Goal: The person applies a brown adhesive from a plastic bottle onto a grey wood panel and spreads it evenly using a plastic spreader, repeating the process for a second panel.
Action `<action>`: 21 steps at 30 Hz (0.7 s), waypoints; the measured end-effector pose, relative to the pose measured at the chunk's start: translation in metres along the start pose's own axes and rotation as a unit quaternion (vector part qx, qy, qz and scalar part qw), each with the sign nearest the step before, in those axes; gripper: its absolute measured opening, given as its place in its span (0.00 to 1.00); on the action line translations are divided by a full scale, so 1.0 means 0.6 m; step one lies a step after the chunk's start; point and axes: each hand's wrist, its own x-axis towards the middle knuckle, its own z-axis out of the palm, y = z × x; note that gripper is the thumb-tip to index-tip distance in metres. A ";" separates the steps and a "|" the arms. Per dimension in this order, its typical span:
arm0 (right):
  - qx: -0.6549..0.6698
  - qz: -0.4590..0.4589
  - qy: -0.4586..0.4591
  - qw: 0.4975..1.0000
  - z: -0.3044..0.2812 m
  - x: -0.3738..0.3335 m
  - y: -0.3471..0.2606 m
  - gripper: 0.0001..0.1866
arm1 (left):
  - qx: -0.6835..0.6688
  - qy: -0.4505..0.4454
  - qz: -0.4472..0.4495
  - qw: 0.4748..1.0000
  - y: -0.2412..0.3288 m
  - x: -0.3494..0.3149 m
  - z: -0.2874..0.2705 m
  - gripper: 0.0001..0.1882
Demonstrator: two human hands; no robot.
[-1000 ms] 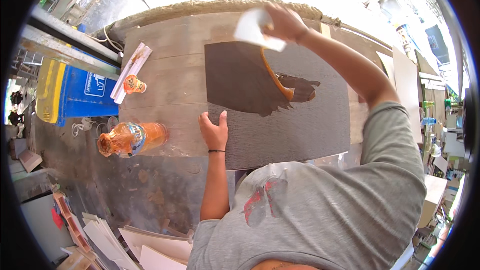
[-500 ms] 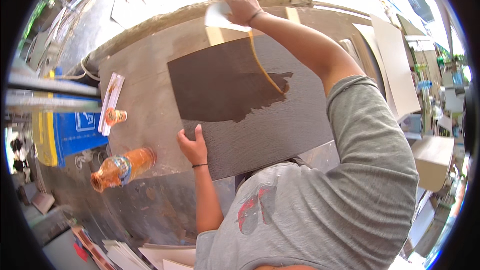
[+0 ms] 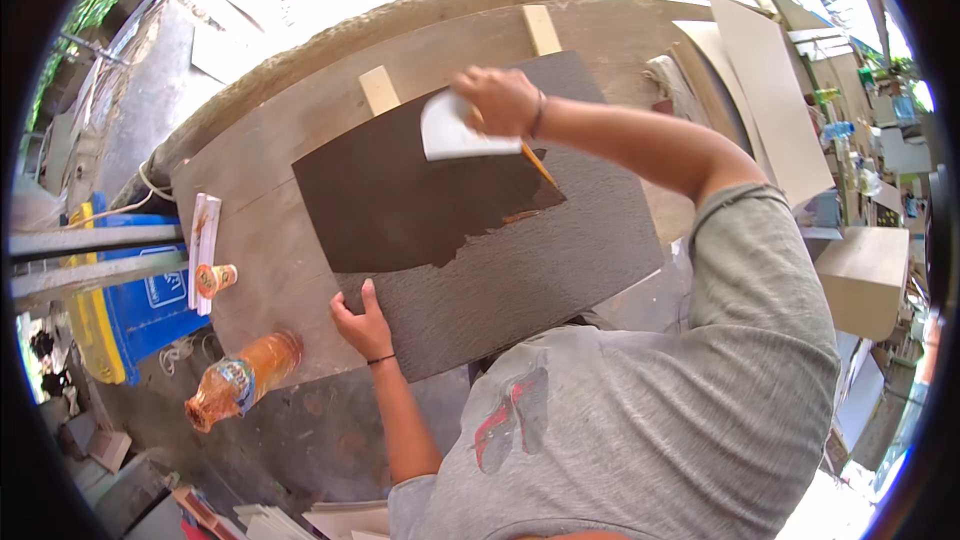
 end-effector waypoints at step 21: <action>0.302 0.248 -0.073 0.918 -0.043 -0.219 0.063 0.38 | 0.125 0.042 0.046 0.990 0.053 -0.026 0.011 0.27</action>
